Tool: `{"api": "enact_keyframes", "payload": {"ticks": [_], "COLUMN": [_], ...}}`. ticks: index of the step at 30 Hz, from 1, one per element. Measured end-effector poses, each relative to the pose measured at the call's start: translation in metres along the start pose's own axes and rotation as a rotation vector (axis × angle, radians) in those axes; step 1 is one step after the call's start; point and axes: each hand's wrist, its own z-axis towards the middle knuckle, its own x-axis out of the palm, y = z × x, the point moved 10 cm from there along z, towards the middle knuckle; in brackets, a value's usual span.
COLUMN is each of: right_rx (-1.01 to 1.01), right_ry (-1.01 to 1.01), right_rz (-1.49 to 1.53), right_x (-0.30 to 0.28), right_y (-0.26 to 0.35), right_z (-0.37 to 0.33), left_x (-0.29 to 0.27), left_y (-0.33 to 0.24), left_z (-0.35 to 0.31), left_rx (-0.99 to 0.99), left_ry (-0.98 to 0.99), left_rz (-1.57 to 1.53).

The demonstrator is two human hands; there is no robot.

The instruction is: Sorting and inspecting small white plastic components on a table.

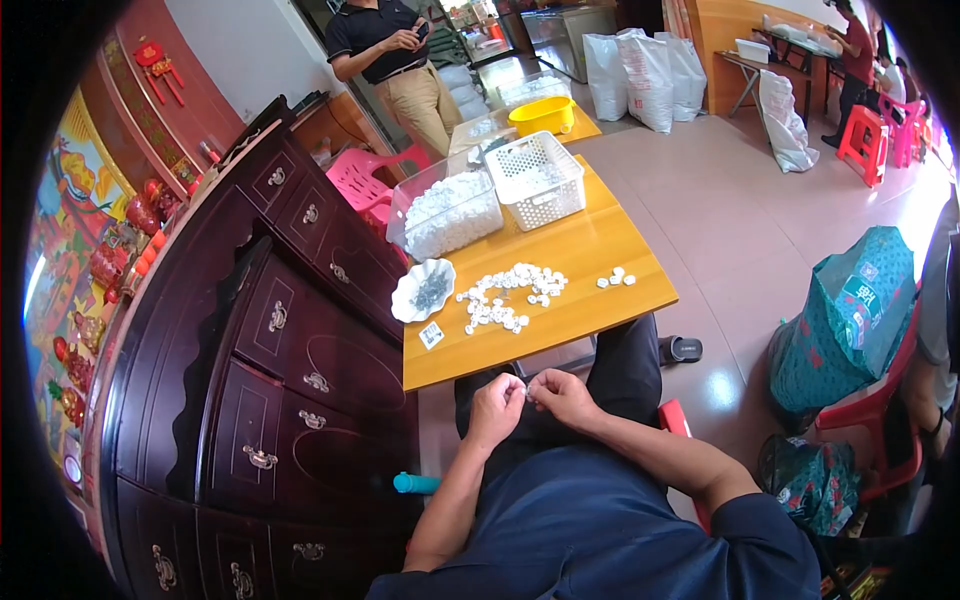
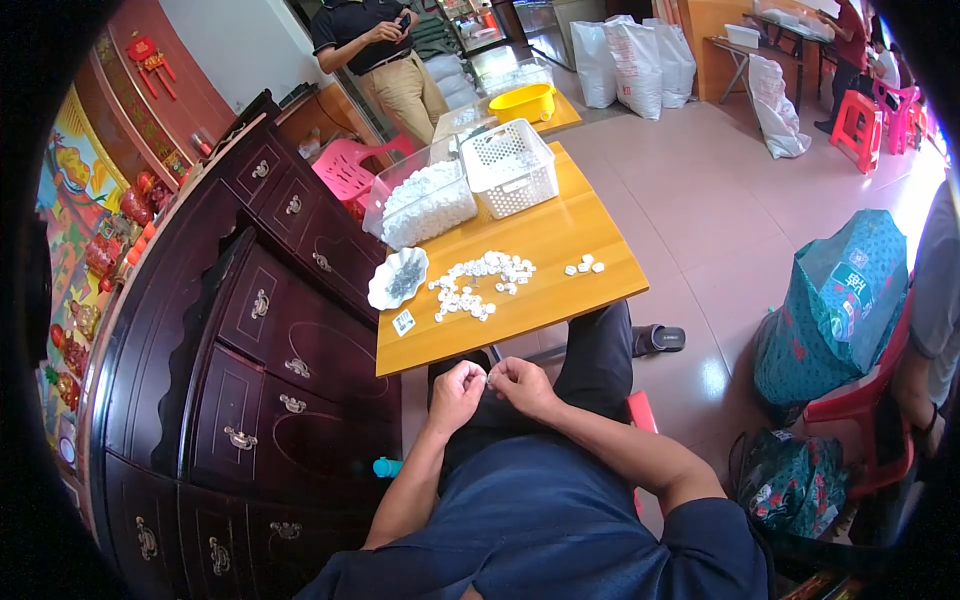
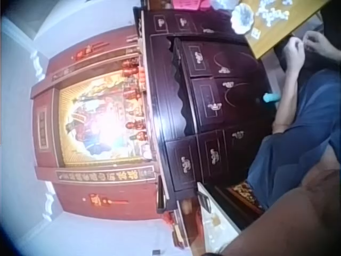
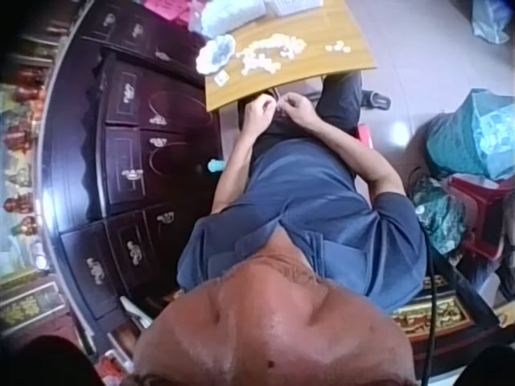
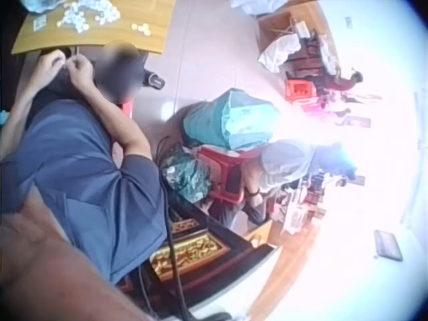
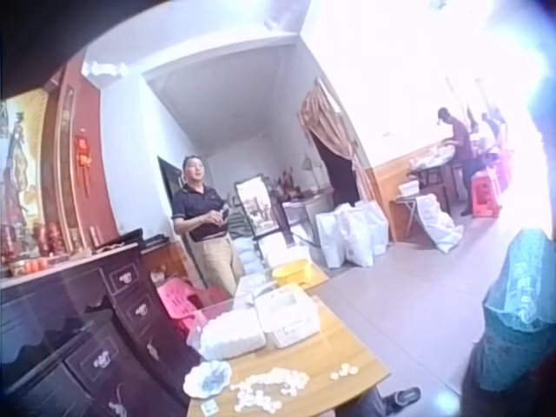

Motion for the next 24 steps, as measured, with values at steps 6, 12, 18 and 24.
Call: {"api": "enact_keyframes", "payload": {"ticks": [6,12,18,24], "right_rx": [-0.064,-0.184,-0.33,-0.447], "right_ry": [-0.069,-0.157,-0.23,-0.244], "right_rz": [-0.092,-0.278,-0.447,-0.558], "right_x": [-0.004,-0.007,-0.007,-0.003], "right_y": [0.008,0.032,0.062,0.079], "right_z": [-0.003,-0.012,-0.023,-0.03], "left_x": [-0.001,0.0,0.004,0.012], "left_y": [-0.001,-0.003,0.006,0.021], "left_z": [0.0,0.001,-0.002,-0.002], "left_rx": [0.002,0.021,-0.006,-0.08], "left_ry": [-0.003,-0.017,-0.034,-0.008], "left_rz": [-0.005,0.005,-0.02,-0.13]}}
